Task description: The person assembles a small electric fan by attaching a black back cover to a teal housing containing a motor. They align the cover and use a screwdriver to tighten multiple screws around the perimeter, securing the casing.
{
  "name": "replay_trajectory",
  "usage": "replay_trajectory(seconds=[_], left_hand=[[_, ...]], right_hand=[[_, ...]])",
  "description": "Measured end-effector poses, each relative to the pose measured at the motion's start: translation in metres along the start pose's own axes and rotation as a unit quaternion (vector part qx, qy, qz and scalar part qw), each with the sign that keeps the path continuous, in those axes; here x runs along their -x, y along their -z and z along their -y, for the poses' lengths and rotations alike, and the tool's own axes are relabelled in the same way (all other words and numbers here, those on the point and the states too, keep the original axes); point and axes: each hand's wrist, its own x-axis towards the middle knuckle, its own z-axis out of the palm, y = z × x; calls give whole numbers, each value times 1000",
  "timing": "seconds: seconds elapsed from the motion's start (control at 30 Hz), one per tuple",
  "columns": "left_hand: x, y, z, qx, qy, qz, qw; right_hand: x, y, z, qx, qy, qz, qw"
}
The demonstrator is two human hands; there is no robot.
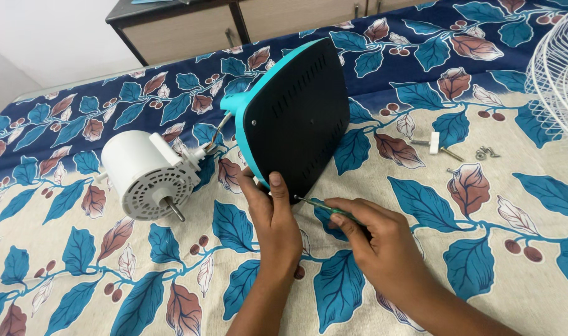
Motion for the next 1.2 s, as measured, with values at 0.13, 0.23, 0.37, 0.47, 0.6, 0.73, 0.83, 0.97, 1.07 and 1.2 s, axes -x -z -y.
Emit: replay_trajectory(seconds=[0.13, 0.23, 0.37, 0.47, 0.6, 0.73, 0.83, 0.97, 1.07, 1.2], left_hand=[[1, 0, -4, -32, 6, -9, 999], [2, 0, -8, -30, 0, -7, 1000], [4, -2, -10, -8, -14, 0, 1000], [5, -2, -10, -6, -27, 2, 1000], [5, -1, -10, -36, -8, 5, 999], [5, -1, -11, -45, 0, 3, 999], [6, -3, -11, -29, -4, 4, 1000], [4, 0, -7, -31, -2, 1, 1000], [3, 0, -5, -23, -2, -6, 1000], [0, 0, -1, 4, -35, -28, 999]], right_hand=[[-2, -2, -3, 45, -5, 2, 999], [-1, -2, -2, 41, 29, -3, 999], [2, -6, 1, 38, -18, 4, 999], [3, -7, 3, 19, -40, 5, 999], [2, -7, 5, -14, -121, 5, 993], [-1, -8, 6, -43, -242, 3, 969], [-1, -13, 7, -110, -183, -7, 977], [0, -11, 5, -132, -271, 5, 953], [-2, -11, 3, -120, -239, 26, 963], [-2, -10, -1, -156, -200, 30, 967]])
